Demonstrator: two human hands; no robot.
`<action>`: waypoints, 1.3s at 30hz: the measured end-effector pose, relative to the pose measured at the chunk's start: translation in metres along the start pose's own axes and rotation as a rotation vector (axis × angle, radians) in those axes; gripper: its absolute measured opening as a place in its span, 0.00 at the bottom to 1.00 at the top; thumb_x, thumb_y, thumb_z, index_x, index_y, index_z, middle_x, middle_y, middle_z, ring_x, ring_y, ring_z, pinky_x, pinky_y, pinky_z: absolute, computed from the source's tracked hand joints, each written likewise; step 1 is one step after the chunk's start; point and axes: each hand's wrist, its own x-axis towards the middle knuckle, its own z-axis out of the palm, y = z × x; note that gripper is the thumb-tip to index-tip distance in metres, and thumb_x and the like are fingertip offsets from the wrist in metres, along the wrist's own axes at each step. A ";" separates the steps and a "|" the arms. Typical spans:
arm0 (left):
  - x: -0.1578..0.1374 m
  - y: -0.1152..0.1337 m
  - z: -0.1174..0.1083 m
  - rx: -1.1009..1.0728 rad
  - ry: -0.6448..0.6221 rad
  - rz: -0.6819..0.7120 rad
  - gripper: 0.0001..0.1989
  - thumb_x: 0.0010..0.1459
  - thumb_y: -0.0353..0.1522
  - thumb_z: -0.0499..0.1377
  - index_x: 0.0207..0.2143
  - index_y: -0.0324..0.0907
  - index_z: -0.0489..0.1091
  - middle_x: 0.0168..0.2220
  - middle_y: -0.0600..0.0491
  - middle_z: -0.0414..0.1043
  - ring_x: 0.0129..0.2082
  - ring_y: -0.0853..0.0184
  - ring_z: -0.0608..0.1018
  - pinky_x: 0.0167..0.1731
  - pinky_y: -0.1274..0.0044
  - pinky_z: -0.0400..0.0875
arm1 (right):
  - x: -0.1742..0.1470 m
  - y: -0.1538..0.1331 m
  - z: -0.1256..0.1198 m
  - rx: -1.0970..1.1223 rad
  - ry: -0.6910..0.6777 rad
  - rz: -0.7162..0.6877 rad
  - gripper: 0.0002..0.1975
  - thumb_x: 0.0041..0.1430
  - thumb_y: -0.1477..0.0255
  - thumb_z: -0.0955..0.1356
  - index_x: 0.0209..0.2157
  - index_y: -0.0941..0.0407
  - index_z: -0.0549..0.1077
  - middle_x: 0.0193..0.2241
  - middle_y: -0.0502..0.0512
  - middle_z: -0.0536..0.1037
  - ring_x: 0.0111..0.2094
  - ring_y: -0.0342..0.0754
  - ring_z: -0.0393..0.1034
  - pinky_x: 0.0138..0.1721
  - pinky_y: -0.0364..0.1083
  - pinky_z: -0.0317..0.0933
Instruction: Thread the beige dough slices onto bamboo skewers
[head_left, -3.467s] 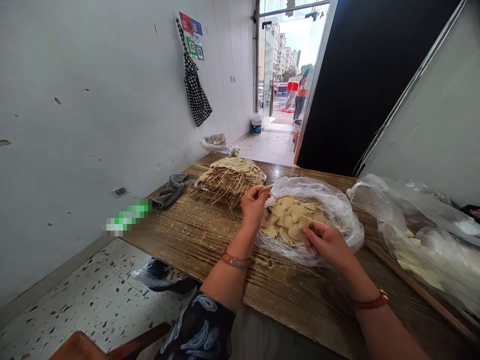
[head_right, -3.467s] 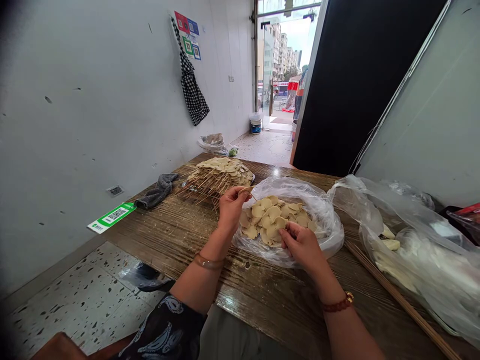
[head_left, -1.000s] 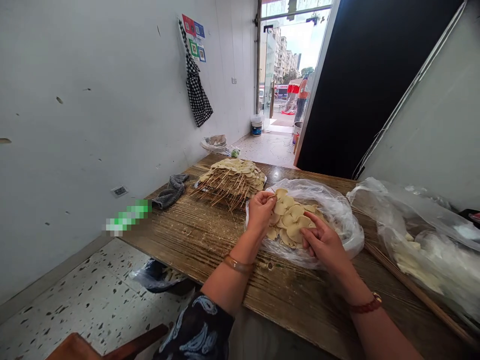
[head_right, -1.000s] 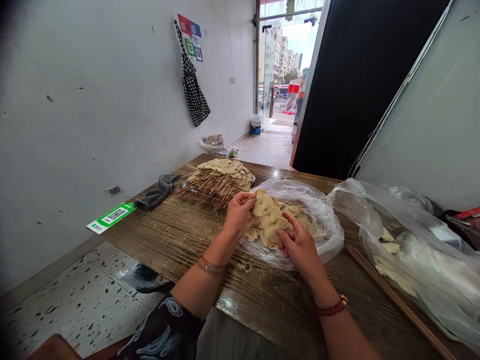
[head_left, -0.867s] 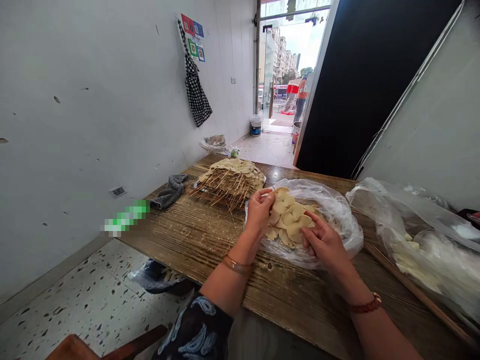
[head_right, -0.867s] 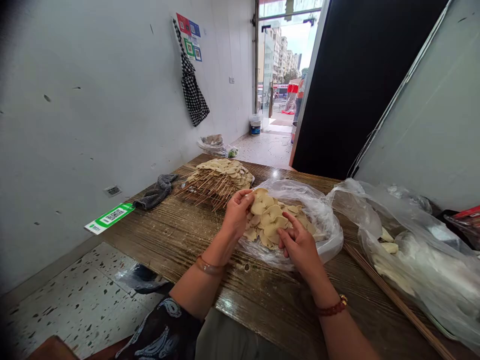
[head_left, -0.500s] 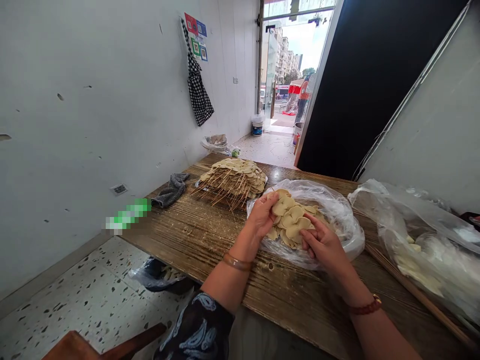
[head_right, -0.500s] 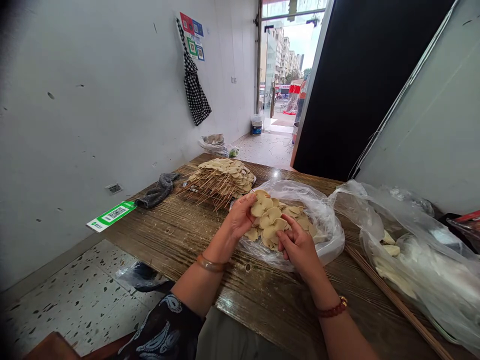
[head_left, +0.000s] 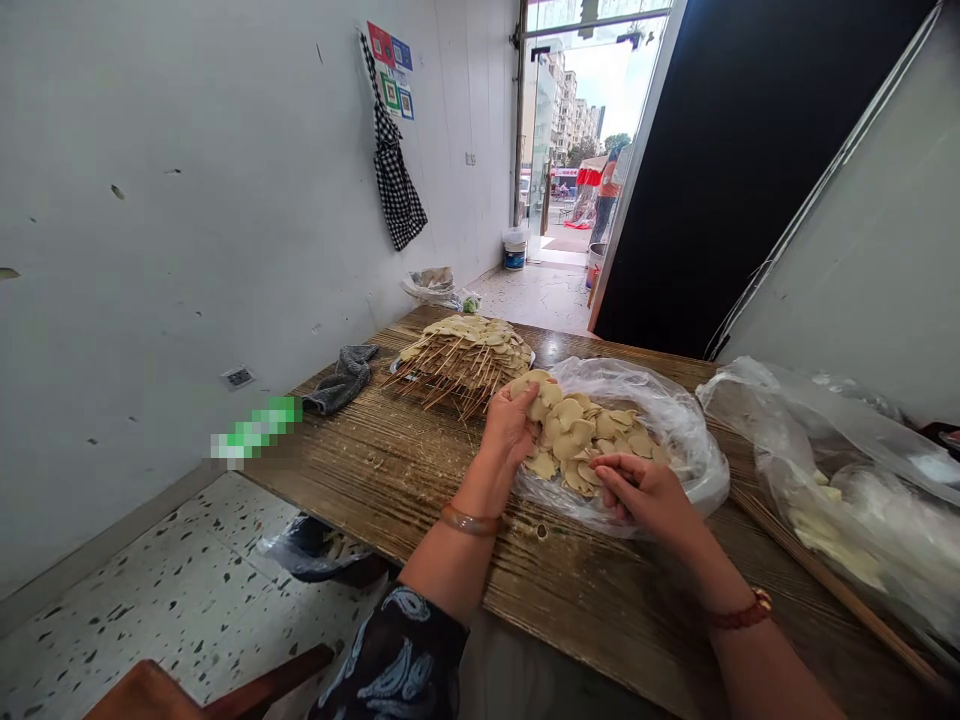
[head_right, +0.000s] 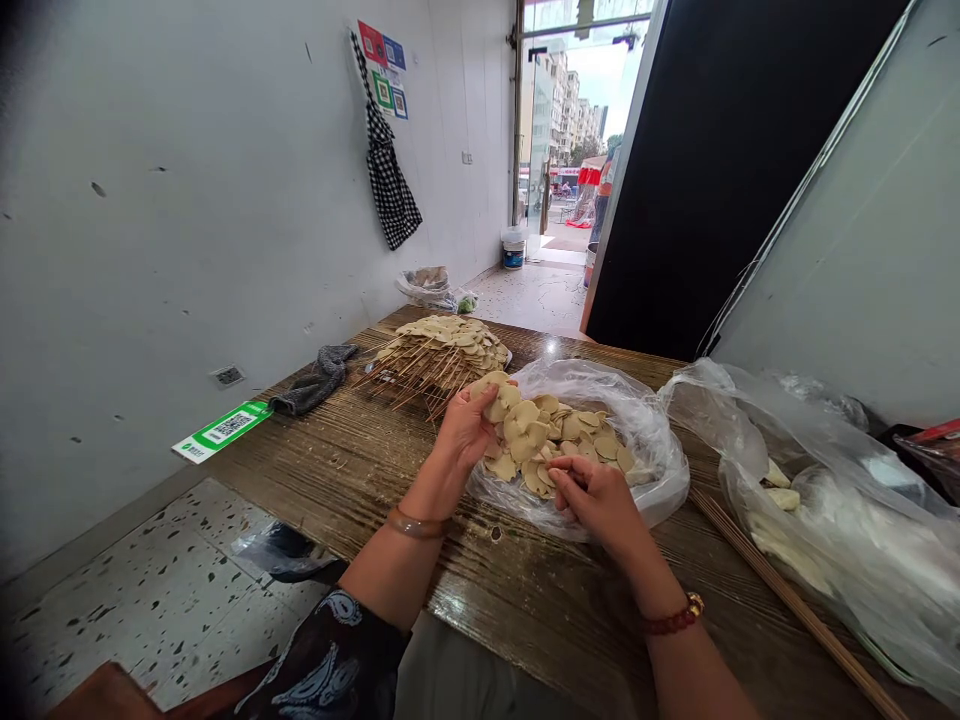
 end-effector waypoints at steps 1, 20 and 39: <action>0.001 0.000 -0.001 -0.002 0.003 0.001 0.18 0.39 0.33 0.70 0.34 0.36 0.73 0.26 0.51 0.76 0.28 0.67 0.78 0.30 0.77 0.72 | 0.000 0.000 0.000 -0.026 0.006 -0.006 0.20 0.58 0.56 0.64 0.39 0.59 0.74 0.18 0.49 0.72 0.16 0.42 0.63 0.19 0.41 0.56; -0.004 -0.005 0.005 -0.079 -0.083 -0.131 0.17 0.51 0.40 0.64 0.39 0.38 0.71 0.34 0.48 0.77 0.31 0.67 0.79 0.31 0.78 0.74 | 0.004 0.003 0.008 0.322 0.144 -0.031 0.22 0.53 0.53 0.68 0.36 0.59 0.73 0.16 0.45 0.67 0.14 0.37 0.55 0.15 0.38 0.47; -0.011 -0.022 0.009 0.001 -0.127 -0.133 0.24 0.34 0.34 0.71 0.38 0.35 0.74 0.33 0.47 0.78 0.33 0.63 0.79 0.33 0.76 0.72 | 0.007 0.012 0.001 0.010 0.176 -0.057 0.19 0.50 0.56 0.70 0.34 0.58 0.78 0.21 0.51 0.74 0.22 0.43 0.63 0.21 0.41 0.54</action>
